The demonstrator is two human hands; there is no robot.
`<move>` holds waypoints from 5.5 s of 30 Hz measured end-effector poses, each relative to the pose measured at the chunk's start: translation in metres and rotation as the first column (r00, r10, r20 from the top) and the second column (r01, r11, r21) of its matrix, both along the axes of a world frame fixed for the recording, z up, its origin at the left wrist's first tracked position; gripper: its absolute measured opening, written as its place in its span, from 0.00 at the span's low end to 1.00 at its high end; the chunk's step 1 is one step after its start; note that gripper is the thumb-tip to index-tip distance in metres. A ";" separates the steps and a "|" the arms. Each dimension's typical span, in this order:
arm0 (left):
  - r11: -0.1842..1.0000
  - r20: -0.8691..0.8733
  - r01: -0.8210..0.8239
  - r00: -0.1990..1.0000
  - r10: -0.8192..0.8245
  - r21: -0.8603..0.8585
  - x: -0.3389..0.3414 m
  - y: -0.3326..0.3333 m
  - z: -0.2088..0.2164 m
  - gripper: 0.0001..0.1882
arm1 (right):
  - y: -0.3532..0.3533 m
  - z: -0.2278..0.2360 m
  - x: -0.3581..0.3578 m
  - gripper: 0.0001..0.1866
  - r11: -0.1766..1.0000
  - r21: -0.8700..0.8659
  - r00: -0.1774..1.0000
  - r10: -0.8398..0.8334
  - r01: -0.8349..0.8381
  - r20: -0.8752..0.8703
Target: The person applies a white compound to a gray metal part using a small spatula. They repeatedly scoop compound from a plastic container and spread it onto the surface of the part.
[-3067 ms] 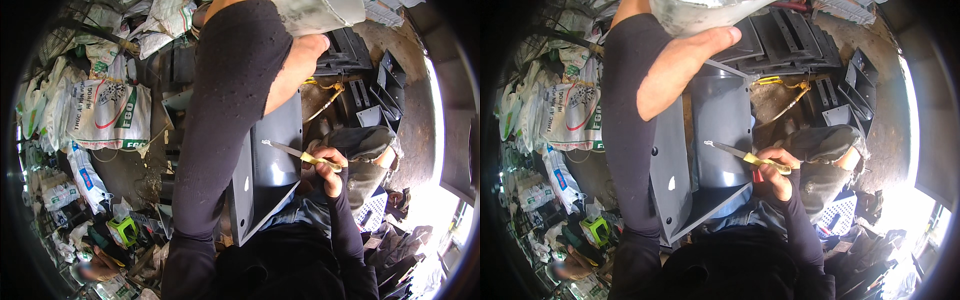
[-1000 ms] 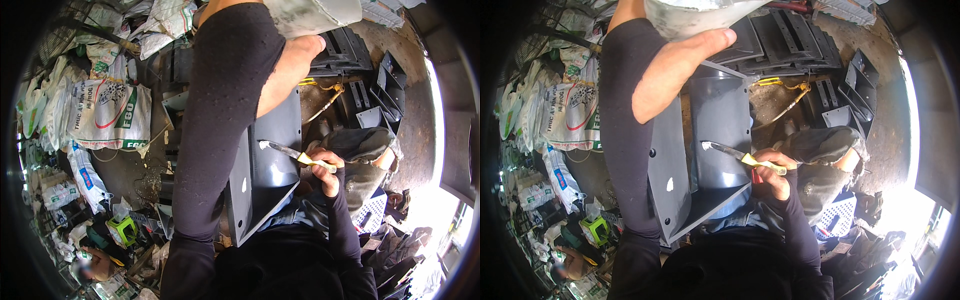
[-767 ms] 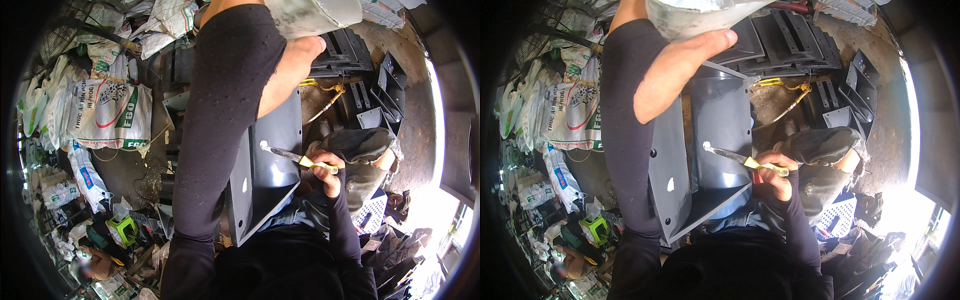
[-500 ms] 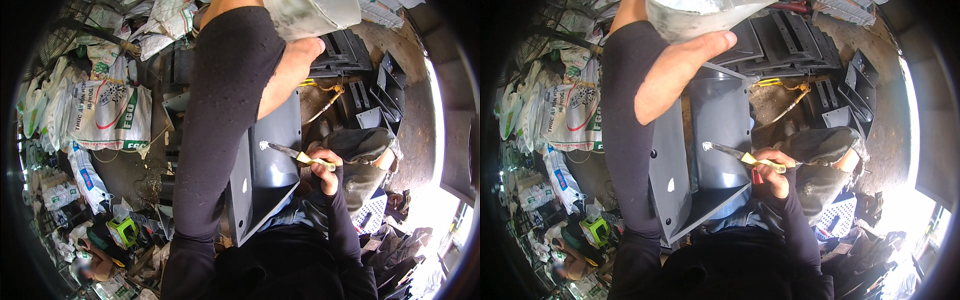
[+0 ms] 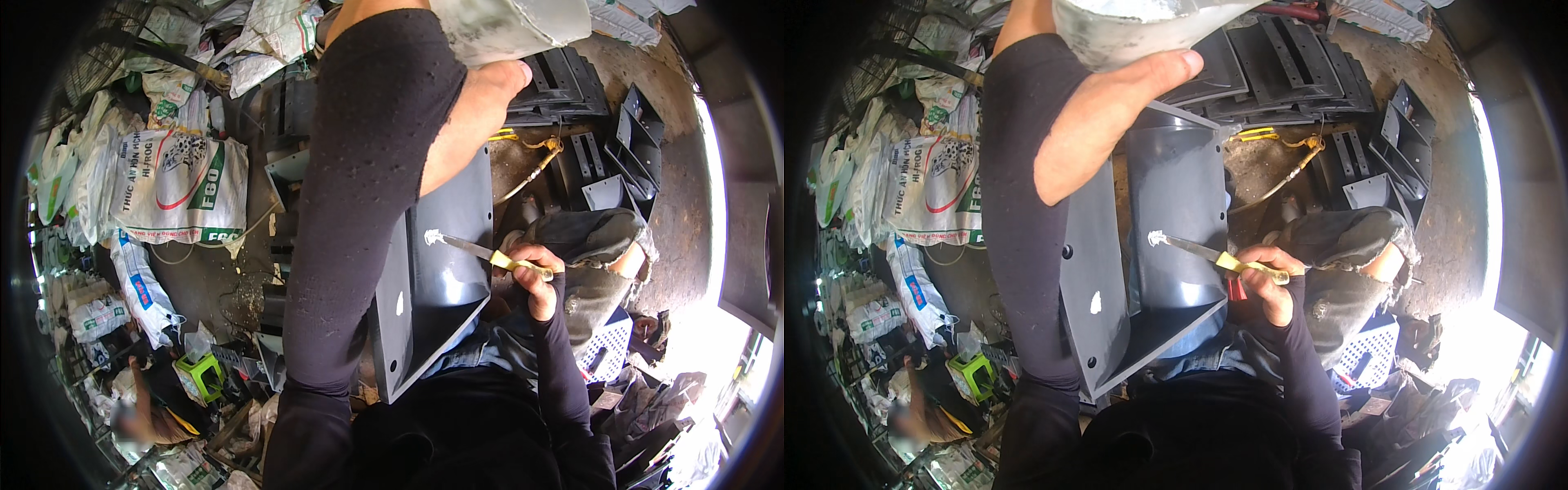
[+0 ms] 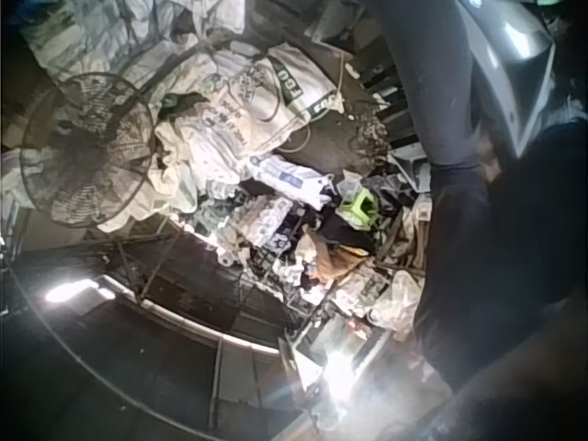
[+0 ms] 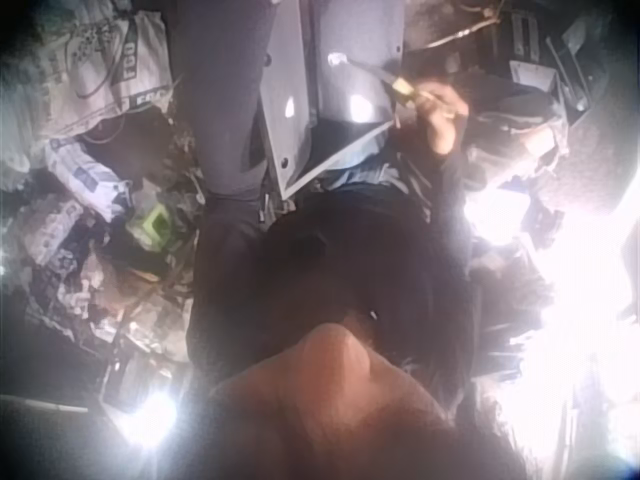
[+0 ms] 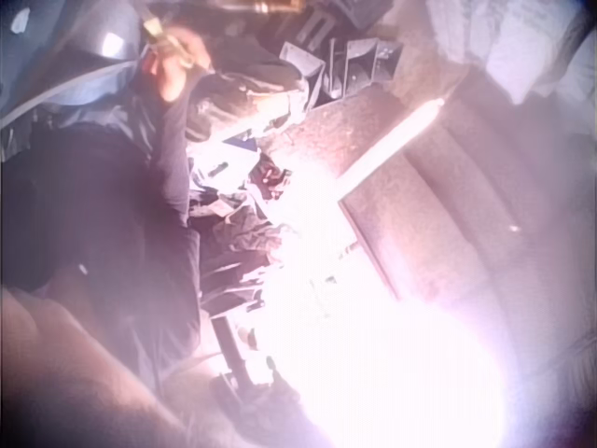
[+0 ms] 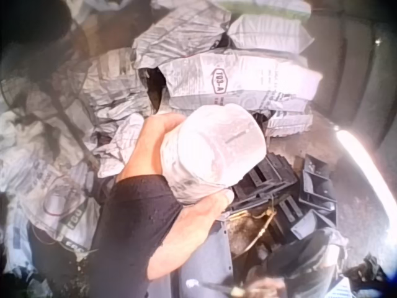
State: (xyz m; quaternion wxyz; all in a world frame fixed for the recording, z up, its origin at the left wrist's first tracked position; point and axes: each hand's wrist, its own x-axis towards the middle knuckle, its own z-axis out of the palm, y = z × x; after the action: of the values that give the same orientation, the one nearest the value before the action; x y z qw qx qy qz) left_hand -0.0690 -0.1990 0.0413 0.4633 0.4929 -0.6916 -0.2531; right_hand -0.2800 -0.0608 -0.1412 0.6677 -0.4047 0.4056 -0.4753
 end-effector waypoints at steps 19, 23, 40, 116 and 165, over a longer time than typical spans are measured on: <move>1.000 -0.004 -0.004 1.000 0.004 0.016 0.001 0.003 0.001 0.26 | -0.001 0.001 0.001 0.09 0.995 -0.090 0.999 0.031 -0.033 -0.028; 1.000 -0.008 -0.002 1.000 0.002 0.016 0.001 0.002 0.000 0.26 | -0.001 0.002 0.000 0.09 0.996 -0.077 0.999 0.041 -0.040 0.008; 1.000 -0.015 0.000 1.000 0.000 0.026 0.002 0.004 0.000 0.25 | -0.004 -0.005 0.001 0.11 0.999 -0.036 0.999 0.031 -0.030 0.011; 0.999 -0.024 0.012 1.000 -0.011 0.042 0.001 0.002 -0.005 0.23 | -0.023 0.000 0.014 0.12 0.995 -0.093 0.999 -0.025 0.023 -0.026; 0.998 0.035 -0.059 0.998 0.059 0.004 -0.002 0.010 0.021 0.36 | -0.022 -0.001 0.011 0.13 0.998 0.000 0.998 -0.070 0.070 -0.006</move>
State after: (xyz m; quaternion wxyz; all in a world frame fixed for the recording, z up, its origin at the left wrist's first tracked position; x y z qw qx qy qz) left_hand -0.0711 -0.1892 0.0622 0.4570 0.5187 -0.6841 -0.2326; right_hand -0.2694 -0.0828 -0.1420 0.6495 -0.3916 0.4215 -0.4971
